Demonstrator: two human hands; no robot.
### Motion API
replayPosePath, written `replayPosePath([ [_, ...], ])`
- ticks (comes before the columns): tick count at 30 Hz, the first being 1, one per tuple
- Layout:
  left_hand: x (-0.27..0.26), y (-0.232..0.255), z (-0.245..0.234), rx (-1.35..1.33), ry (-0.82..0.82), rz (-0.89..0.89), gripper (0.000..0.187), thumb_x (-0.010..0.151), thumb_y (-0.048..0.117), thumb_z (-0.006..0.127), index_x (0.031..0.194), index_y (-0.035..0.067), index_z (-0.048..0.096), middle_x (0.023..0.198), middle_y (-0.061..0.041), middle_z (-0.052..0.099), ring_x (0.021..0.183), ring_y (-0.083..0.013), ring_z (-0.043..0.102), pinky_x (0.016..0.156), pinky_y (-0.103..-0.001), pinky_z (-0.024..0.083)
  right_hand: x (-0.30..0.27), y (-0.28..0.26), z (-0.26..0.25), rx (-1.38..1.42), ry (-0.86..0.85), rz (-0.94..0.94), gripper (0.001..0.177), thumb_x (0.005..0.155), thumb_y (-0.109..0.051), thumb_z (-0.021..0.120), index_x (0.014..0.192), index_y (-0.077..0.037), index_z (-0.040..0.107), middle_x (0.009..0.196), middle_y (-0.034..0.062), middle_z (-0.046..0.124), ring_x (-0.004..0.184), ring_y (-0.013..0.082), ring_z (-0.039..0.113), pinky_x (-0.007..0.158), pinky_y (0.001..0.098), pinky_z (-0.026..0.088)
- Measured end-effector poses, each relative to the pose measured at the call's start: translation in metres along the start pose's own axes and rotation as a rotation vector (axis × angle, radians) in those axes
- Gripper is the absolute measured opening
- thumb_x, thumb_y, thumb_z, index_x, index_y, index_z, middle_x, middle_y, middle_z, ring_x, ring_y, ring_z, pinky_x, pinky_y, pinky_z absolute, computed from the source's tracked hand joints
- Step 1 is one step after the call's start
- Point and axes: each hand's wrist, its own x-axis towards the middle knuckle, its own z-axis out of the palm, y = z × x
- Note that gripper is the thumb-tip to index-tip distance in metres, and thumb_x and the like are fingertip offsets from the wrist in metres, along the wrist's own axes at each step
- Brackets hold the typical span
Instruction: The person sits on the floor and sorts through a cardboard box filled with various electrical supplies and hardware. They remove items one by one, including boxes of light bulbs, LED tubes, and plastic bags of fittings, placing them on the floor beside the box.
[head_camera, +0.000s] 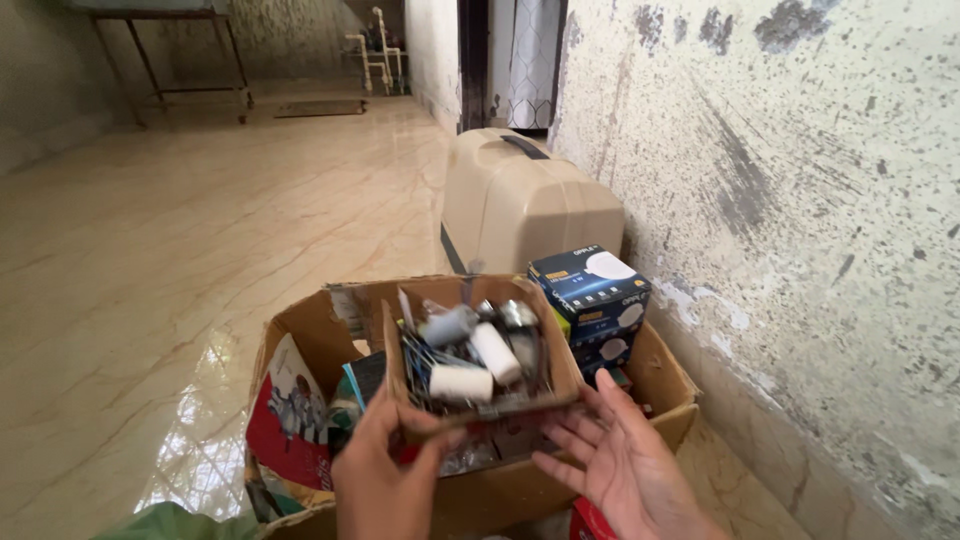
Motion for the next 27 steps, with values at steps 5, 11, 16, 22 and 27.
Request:
replayPosePath([
  [5,-0.013,-0.021,-0.005,-0.182,-0.153,-0.013,0.020,0.063,0.002,0.088,0.075,0.004,0.072,0.154,-0.021,0.051,0.129,-0.0278,0.061,0.096,-0.036,0.060,-0.003,0.000,0.011,-0.089,0.061,0.058,0.067,0.083,-0.056,0.061,0.141,-0.023,0.053,0.130,0.0087,0.067,0.114,0.0309,0.066,0.094,0.0543,0.052],
  [11,-0.023,-0.009,0.002,-0.159,-0.242,0.085,0.022,0.061,0.003,0.091,0.069,0.005,0.070,0.152,-0.025,0.050,0.134,-0.0292,0.056,0.097,-0.038,0.054,-0.016,-0.010,0.003,-0.182,0.247,0.066,0.053,0.086,-0.042,0.065,0.133,-0.019,0.062,0.117,0.0098,0.074,0.103,0.0301,0.071,0.089,0.0550,0.057],
  [16,-0.038,-0.009,0.017,-0.207,-0.396,0.119,0.021,0.063,0.003,0.090,0.071,0.004,0.070,0.153,-0.029,0.047,0.144,-0.0331,0.048,0.106,-0.042,0.046,-0.032,-0.025,-0.021,-0.185,0.292,0.059,0.045,0.086,-0.032,0.066,0.124,-0.009,0.069,0.103,0.0115,0.078,0.089,0.0260,0.075,0.083,0.0516,0.060],
  [22,-0.066,-0.025,0.061,-0.351,-0.471,0.322,0.020,0.074,0.003,0.091,0.066,0.003,0.072,0.140,-0.038,0.055,0.146,-0.0372,0.046,0.114,-0.045,0.038,-0.060,-0.053,-0.059,-0.255,0.374,0.110,0.043,0.084,-0.028,0.064,0.121,-0.007,0.072,0.098,0.0112,0.079,0.083,0.0257,0.075,0.079,0.0492,0.059],
  [27,-0.092,0.005,0.087,-0.441,-0.526,0.397,0.012,0.074,-0.007,0.075,0.069,0.002,0.069,0.149,-0.037,0.052,0.142,-0.0350,0.048,0.112,-0.036,0.041,-0.095,-0.095,-0.086,-0.379,0.716,0.235,0.039,0.100,-0.029,0.057,0.134,-0.012,0.062,0.114,0.0173,0.074,0.099,0.0334,0.070,0.086,0.0571,0.053],
])
